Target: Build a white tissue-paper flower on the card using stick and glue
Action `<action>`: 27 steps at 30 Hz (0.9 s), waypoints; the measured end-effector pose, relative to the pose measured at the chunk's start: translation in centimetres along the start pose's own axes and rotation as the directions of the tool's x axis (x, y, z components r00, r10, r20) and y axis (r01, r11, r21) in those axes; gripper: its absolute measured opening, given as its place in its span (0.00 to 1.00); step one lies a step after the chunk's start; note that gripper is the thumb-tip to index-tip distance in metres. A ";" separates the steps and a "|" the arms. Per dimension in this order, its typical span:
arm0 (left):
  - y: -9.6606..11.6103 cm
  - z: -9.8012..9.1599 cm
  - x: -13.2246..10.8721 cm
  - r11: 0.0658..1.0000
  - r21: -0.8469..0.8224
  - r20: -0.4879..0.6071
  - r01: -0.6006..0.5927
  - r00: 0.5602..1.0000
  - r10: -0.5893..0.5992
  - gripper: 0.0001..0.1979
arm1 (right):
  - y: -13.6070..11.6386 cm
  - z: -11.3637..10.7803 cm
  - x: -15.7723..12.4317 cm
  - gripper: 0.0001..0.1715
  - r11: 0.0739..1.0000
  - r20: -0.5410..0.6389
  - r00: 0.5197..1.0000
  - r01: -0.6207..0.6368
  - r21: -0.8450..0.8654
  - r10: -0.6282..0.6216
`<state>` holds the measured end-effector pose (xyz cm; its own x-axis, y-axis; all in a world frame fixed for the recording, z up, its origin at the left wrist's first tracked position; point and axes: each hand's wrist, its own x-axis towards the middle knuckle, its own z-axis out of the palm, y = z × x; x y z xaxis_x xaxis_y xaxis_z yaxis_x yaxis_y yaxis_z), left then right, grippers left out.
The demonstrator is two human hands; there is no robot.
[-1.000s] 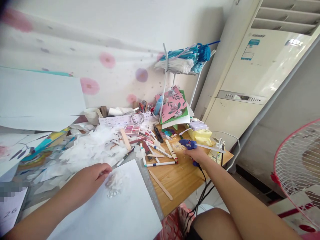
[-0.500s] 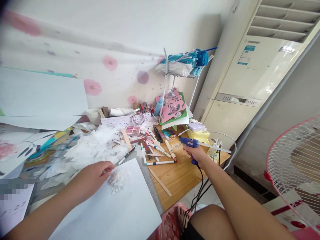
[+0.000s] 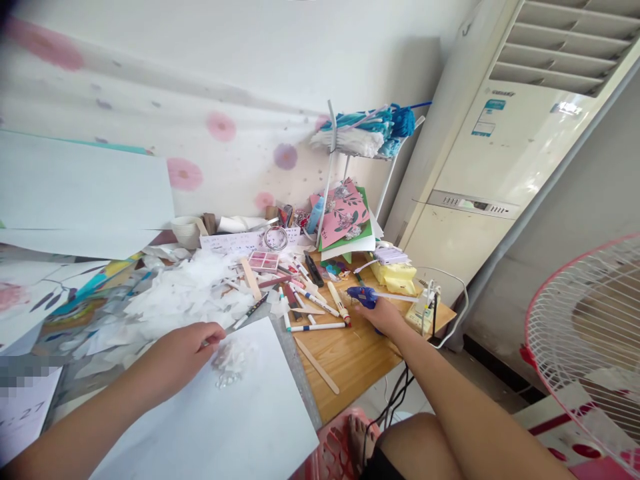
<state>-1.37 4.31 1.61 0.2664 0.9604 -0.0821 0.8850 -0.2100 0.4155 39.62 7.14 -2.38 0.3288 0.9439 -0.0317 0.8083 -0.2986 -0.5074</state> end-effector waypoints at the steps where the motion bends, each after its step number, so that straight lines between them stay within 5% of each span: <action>1: -0.1 0.0 0.0 1.000 -0.003 -0.001 -0.004 1.000 0.004 0.10 | 0.1 0.0 -0.2 0.16 0.999 -0.008 1.000 0.015 -0.030 -0.015; 9: -0.2 0.1 0.2 1.000 0.002 -0.008 -0.001 1.000 0.001 0.09 | -0.6 -2.1 -2.8 0.21 0.972 -0.047 0.993 0.091 -0.217 -0.104; 15: -0.2 0.2 0.1 1.000 -0.005 -0.035 -0.005 0.999 0.005 0.10 | -3.0 -4.8 -8.4 0.20 0.913 -0.134 0.970 0.137 -0.385 -0.202; 17: -0.2 0.2 0.0 1.000 -0.011 -0.042 -0.004 0.999 0.003 0.10 | -4.6 -4.4 -10.3 0.18 0.877 -0.144 0.927 0.264 -0.402 -0.345; 20: -0.1 0.1 0.0 1.000 -0.020 -0.055 0.000 0.998 -0.001 0.10 | -7.3 -2.4 -12.2 0.13 0.791 0.166 0.820 0.572 -0.218 -0.547; 22: -0.1 0.1 -0.1 1.000 -0.027 -0.060 0.003 0.998 -0.005 0.10 | -8.9 -0.5 -12.8 0.12 0.712 0.299 0.736 0.671 -0.208 -0.607; 27: 0.0 0.0 -0.4 0.999 -0.048 -0.109 0.013 0.994 -0.018 0.10 | -10.2 3.0 -12.7 0.14 0.596 0.379 0.711 0.703 -0.387 -0.592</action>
<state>-1.45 3.93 1.69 0.2074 0.9782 0.0101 0.8691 -0.1890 0.4571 25.72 -1.32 0.61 -0.4297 0.9016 -0.0489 0.9025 0.4306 0.0087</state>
